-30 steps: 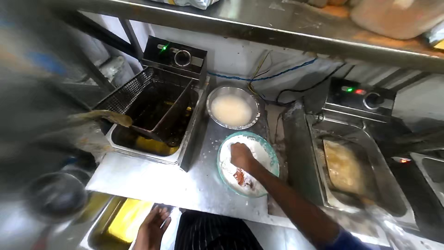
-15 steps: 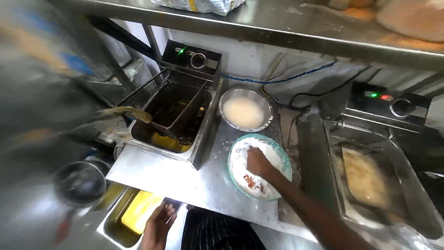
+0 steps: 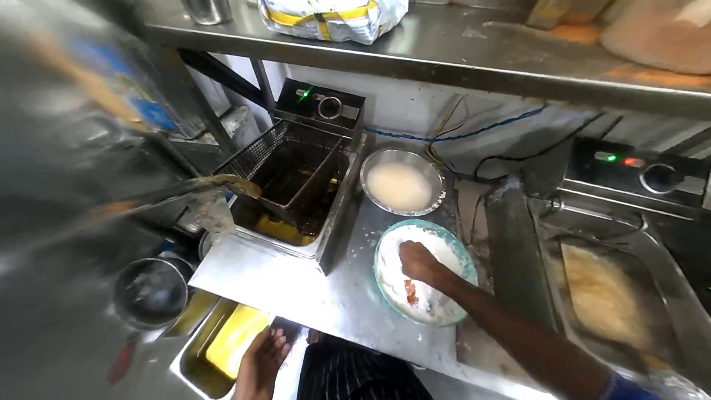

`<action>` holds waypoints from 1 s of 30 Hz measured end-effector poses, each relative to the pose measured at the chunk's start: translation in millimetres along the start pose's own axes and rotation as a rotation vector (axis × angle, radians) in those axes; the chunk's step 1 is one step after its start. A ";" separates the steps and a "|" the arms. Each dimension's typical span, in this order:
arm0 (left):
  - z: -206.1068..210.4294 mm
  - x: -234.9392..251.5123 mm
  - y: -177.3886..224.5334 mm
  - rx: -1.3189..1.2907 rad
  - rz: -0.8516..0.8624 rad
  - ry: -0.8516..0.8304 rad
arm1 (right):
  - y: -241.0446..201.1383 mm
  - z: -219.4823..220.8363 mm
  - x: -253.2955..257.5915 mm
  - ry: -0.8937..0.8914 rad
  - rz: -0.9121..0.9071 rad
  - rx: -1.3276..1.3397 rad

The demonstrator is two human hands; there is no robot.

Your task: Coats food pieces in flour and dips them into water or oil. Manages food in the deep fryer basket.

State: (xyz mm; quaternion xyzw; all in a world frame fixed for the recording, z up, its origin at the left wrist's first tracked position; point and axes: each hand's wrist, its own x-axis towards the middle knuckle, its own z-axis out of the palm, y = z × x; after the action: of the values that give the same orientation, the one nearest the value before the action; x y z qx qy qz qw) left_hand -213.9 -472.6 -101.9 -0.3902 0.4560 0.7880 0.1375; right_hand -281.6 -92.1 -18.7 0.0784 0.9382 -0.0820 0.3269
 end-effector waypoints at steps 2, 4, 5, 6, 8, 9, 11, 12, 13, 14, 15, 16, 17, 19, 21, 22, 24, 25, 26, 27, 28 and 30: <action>-8.9 -1.1 2.4 -0.012 0.015 0.019 | 3.7 -9.7 -4.3 -0.010 0.017 0.016; -18.5 -1.1 0.7 -0.033 0.018 0.010 | 5.3 -11.1 -8.2 -0.022 -0.020 0.013; -22.0 -0.4 -1.6 -0.039 0.019 0.006 | 4.9 -7.9 -8.3 -0.029 -0.051 0.003; -23.5 0.7 -3.6 -0.041 0.014 0.001 | 3.3 -2.9 -8.6 -0.033 -0.079 -0.001; -22.7 2.5 -6.5 -0.046 -0.002 -0.016 | -3.6 8.2 -13.3 -0.021 -0.108 0.011; -21.5 3.6 -7.3 -0.045 -0.011 -0.034 | -8.0 13.1 -17.9 -0.017 -0.115 0.023; -18.1 4.7 -8.3 -0.026 -0.022 -0.071 | -12.9 23.4 -26.2 -0.025 -0.126 0.034; -15.6 6.2 -8.2 -0.019 -0.024 -0.081 | -13.1 26.9 -28.2 -0.034 -0.130 0.024; -12.2 7.1 -7.9 -0.012 -0.025 -0.087 | -11.7 30.6 -27.4 -0.036 -0.139 0.006; -8.8 7.1 -7.5 -0.007 -0.027 -0.090 | -9.8 34.3 -24.6 -0.030 -0.150 -0.009; -5.3 7.3 -6.8 0.001 -0.028 -0.095 | -8.0 36.9 -20.1 -0.014 -0.161 -0.016; -2.0 7.2 -5.8 0.007 -0.029 -0.100 | -6.5 37.8 -14.5 0.007 -0.171 -0.013; 0.9 6.6 -4.6 0.013 -0.031 -0.103 | -5.1 37.0 -8.7 0.032 -0.181 0.001; 4.2 5.5 -1.3 0.019 -0.031 -0.109 | 0.2 29.4 2.1 0.063 -0.168 0.035; 3.7 5.4 0.6 0.023 -0.026 -0.117 | 9.6 16.1 7.0 0.072 -0.117 0.140; 2.1 5.0 0.7 0.019 -0.021 -0.122 | 14.8 10.2 7.7 0.072 -0.086 0.201; -2.6 6.3 0.8 0.015 -0.017 -0.126 | 24.3 2.3 6.5 0.093 -0.042 0.295; -5.1 7.2 0.4 0.013 -0.017 -0.119 | 27.3 0.0 5.5 0.109 -0.019 0.330; -7.3 7.5 -0.6 0.008 -0.020 -0.107 | 29.4 -0.6 4.7 0.128 0.001 0.364; -8.5 7.8 -2.2 0.001 -0.027 -0.097 | 31.2 1.1 4.8 0.149 0.010 0.411; -8.6 8.5 -3.9 -0.007 -0.034 -0.088 | 33.1 4.7 6.1 0.167 0.006 0.482; -5.4 9.9 -6.4 -0.003 -0.044 -0.087 | 35.2 14.2 5.3 0.174 -0.055 0.706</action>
State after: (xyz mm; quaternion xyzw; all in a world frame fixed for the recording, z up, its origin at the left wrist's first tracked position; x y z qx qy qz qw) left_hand -214.2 -474.9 -114.6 -0.3656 0.4396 0.8018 0.1737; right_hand -270.2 -60.2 -36.6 0.1681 0.8781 -0.4028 0.1962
